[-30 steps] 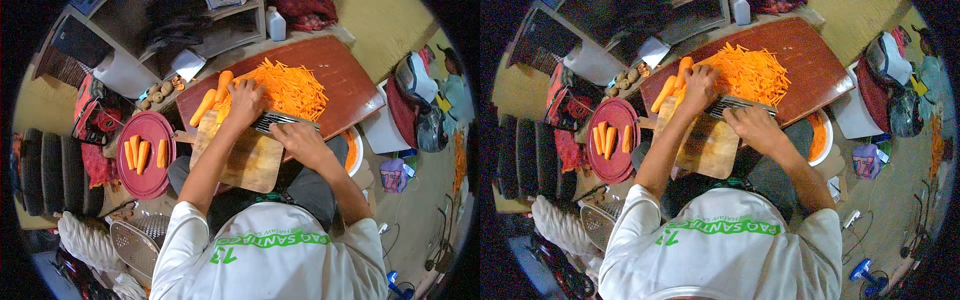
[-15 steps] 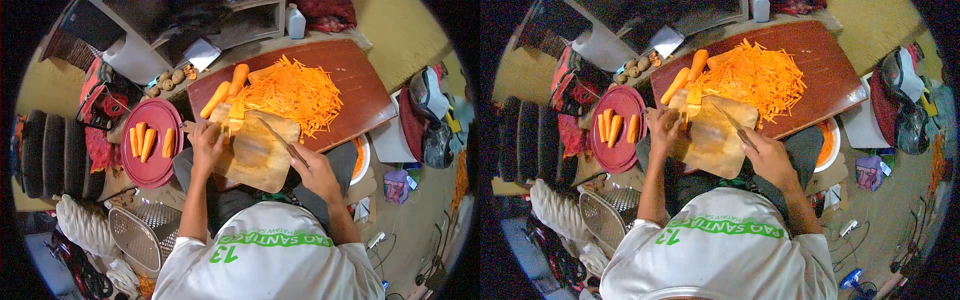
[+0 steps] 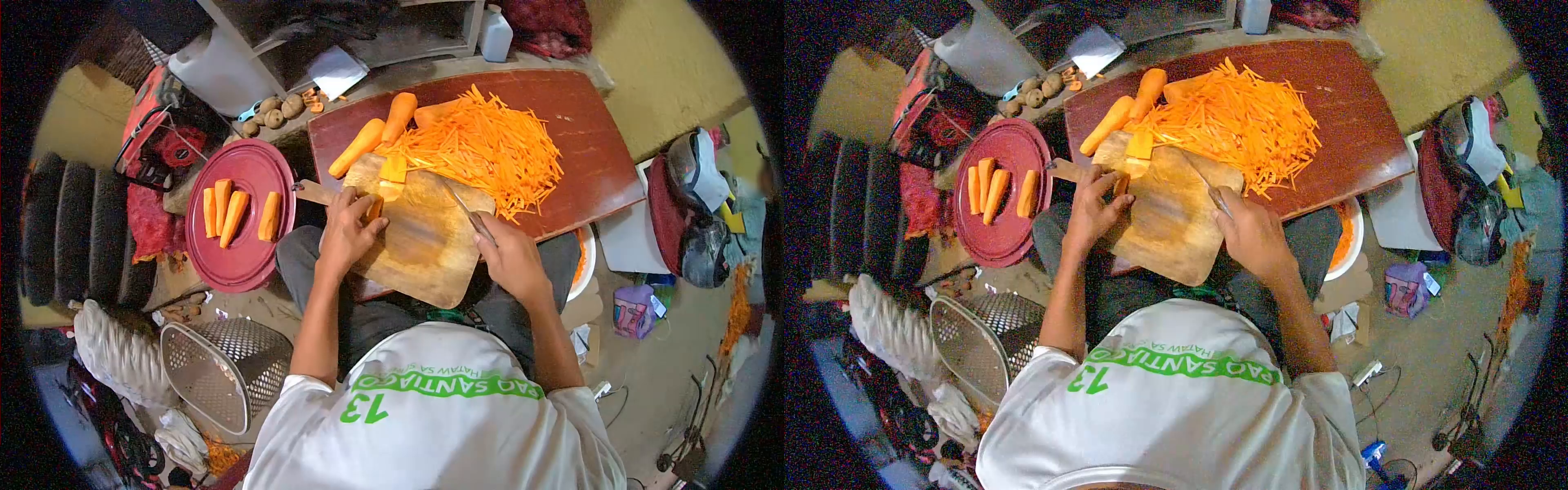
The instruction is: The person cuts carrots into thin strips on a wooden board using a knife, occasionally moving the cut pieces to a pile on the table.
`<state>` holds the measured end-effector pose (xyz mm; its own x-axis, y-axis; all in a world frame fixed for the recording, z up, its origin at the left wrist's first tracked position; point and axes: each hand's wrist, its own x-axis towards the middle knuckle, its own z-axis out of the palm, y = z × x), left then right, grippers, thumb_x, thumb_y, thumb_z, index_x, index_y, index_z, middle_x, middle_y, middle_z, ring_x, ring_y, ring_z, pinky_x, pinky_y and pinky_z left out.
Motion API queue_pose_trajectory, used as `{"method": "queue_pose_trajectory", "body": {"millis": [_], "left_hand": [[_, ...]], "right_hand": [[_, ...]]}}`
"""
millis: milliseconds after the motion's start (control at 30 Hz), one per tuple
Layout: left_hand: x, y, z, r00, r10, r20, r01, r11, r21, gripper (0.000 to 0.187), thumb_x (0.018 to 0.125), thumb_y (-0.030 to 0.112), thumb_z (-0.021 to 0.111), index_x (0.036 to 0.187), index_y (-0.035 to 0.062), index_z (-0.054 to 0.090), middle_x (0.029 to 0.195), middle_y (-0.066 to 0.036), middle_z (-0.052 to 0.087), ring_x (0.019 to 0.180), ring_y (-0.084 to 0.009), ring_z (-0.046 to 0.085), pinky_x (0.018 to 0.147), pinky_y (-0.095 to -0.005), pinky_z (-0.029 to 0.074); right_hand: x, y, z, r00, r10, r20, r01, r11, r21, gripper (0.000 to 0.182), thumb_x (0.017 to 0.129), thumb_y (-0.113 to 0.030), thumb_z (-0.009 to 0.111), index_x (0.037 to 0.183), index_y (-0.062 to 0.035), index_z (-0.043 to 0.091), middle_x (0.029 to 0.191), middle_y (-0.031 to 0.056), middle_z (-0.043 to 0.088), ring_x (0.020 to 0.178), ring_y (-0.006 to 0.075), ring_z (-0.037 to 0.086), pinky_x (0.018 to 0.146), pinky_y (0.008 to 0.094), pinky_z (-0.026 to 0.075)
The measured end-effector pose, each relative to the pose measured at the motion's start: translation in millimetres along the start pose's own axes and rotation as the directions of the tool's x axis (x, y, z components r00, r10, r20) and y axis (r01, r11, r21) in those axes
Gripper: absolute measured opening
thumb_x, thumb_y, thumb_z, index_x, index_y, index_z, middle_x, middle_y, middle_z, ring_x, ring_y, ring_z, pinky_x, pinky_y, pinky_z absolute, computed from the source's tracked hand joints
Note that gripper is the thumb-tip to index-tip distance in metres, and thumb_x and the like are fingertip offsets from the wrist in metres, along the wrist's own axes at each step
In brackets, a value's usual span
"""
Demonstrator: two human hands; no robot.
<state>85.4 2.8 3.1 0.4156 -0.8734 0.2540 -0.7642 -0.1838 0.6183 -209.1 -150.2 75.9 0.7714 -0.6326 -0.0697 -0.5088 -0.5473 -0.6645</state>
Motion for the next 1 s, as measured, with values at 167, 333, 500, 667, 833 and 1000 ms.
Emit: {"method": "queue_pose_trajectory", "body": {"millis": [167,333,500,667,833,1000], "left_hand": [[-8,27,-2,1.0,0.017,-0.005,-0.017,1.0,-0.003,0.033,0.084,0.01,0.086,0.113,-0.0018,0.078,0.103,-0.019,0.066,0.102,-0.0412,0.064,0.092,-0.0491,0.052],[-8,57,36,0.977,0.2,-0.078,-0.204,0.977,-0.056,0.022,0.087,0.013,0.085,0.106,0.0038,0.08,0.105,-0.015,0.07,0.1,-0.0364,0.065,0.089,-0.0485,0.05],[17,71,61,0.949,0.306,-0.075,-0.304,0.952,0.035,0.022,0.087,0.011,0.084,0.107,0.0045,0.079,0.1,-0.011,0.066,0.096,-0.0343,0.062,0.085,-0.0466,0.046],[11,65,61,0.951,0.308,0.028,-0.309,0.947,0.087,0.021,0.088,0.01,0.081,0.109,0.0046,0.078,0.105,-0.012,0.068,0.103,-0.0347,0.062,0.088,-0.0481,0.046],[-5,44,31,0.976,0.195,-0.101,-0.188,0.979,0.076,0.031,0.087,0.013,0.084,0.116,0.0045,0.078,0.115,-0.015,0.069,0.111,-0.0379,0.062,0.098,-0.0486,0.048],[-16,11,-1,0.998,0.033,-0.058,-0.026,0.993,0.117,0.044,0.084,0.02,0.089,0.124,0.0045,0.077,0.131,-0.016,0.069,0.127,-0.0388,0.06,0.11,-0.0515,0.045]], "right_hand": [[-2,3,4,0.995,0.026,-0.093,-0.014,0.992,0.129,0.036,0.107,-0.022,0.064,0.139,-0.0066,0.065,0.113,0.0287,0.075,0.107,0.0503,0.072,0.092,0.0566,0.057],[-5,-2,5,0.993,-0.028,-0.116,0.05,0.979,0.2,0.034,0.106,-0.021,0.064,0.136,-0.0051,0.068,0.107,0.0283,0.075,0.104,0.0491,0.073,0.088,0.0523,0.058],[-12,-8,0,0.999,0.018,-0.047,-0.002,0.943,0.333,0.034,0.108,-0.021,0.063,0.136,-0.0024,0.069,0.098,0.0243,0.075,0.092,0.042,0.077,0.082,0.0473,0.058],[-22,-13,-16,0.98,0.184,-0.082,-0.128,0.885,0.448,0.036,0.107,-0.017,0.064,0.138,0.0026,0.066,0.105,0.0226,0.077,0.094,0.0323,0.078,0.086,0.0437,0.059],[-25,-2,-11,0.998,-0.063,-0.027,0.068,0.929,0.365,0.035,0.106,-0.016,0.066,0.136,0.0012,0.068,0.111,0.0234,0.077,0.101,0.0336,0.078,0.091,0.0429,0.059],[-14,6,-15,0.993,-0.021,0.115,-0.004,0.976,0.216,0.035,0.105,-0.027,0.067,0.131,-0.0036,0.073,0.108,0.026,0.077,0.104,0.0456,0.075,0.09,0.0502,0.06]]}}
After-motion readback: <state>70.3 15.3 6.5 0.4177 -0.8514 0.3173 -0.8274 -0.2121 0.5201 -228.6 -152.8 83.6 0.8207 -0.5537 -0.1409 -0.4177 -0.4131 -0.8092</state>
